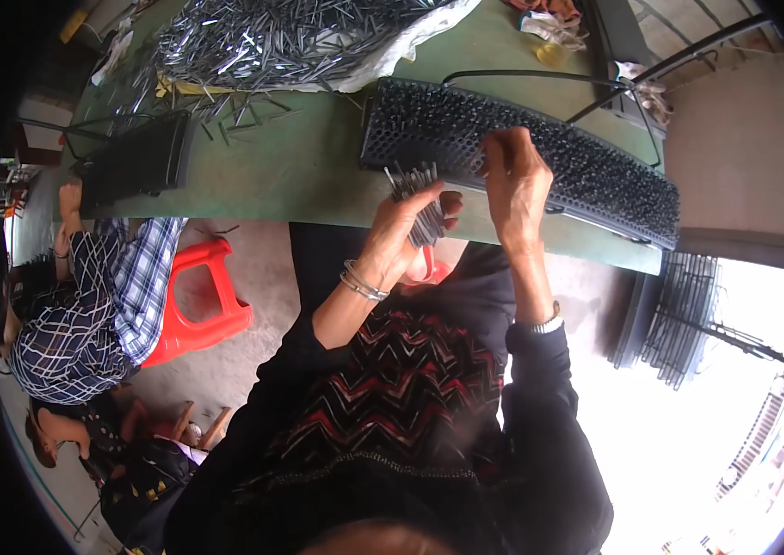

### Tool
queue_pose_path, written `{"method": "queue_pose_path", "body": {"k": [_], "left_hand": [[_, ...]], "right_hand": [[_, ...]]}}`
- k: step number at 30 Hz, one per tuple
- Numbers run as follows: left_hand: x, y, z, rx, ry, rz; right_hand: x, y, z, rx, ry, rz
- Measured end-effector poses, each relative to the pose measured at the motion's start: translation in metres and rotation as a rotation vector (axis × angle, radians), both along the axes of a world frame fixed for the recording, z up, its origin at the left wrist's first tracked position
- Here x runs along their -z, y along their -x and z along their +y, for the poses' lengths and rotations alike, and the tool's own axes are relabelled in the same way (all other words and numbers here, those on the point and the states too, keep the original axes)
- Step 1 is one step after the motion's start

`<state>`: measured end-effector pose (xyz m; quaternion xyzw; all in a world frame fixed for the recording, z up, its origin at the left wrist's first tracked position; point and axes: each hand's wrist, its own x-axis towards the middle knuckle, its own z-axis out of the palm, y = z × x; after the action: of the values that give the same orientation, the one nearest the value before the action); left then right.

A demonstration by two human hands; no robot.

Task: Inserting small metal pins or clips into a perforated metal frame on an assembly table.

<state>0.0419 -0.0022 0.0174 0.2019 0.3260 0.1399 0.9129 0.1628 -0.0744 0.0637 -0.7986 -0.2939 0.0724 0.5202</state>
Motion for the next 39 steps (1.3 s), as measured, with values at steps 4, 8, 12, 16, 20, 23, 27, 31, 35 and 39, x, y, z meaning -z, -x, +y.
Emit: {"method": "queue_pose_path", "body": {"k": [4, 8, 12, 16, 20, 23, 27, 31, 35, 39], "left_hand": [[-0.007, -0.003, -0.004, -0.017, 0.036, 0.002], [-0.001, -0.001, -0.005, 0.013, -0.006, 0.020], [0.006, 0.001, -0.004, 0.020, -0.059, 0.013], [0.002, 0.002, -0.004, 0.017, -0.083, 0.034], [-0.002, 0.002, -0.006, 0.038, -0.086, 0.034], [-0.006, 0.001, -0.010, 0.050, -0.082, 0.060], [-0.002, 0.003, -0.010, 0.049, -0.089, 0.063], [-0.001, 0.004, -0.012, 0.063, -0.109, 0.060], [0.002, -0.001, -0.014, 0.052, -0.099, 0.015], [-0.003, -0.003, -0.015, 0.020, 0.028, 0.024]], "right_hand": [[0.020, -0.012, 0.013, 0.098, -0.083, -0.187], [0.043, -0.020, 0.018, 0.101, -0.039, -0.302], [0.040, -0.013, 0.021, 0.090, 0.064, -0.492], [0.031, -0.009, 0.018, 0.071, 0.222, -0.534], [0.025, -0.013, 0.017, 0.078, 0.342, -0.563], [0.027, -0.014, 0.017, 0.077, 0.275, -0.551], [0.021, -0.014, -0.004, -0.131, 0.258, -0.256], [0.003, 0.003, -0.020, -0.411, 0.203, 0.375], [0.006, -0.003, -0.027, -0.229, 0.111, 0.234], [0.002, -0.007, -0.014, 0.090, 0.032, -0.139]]}}
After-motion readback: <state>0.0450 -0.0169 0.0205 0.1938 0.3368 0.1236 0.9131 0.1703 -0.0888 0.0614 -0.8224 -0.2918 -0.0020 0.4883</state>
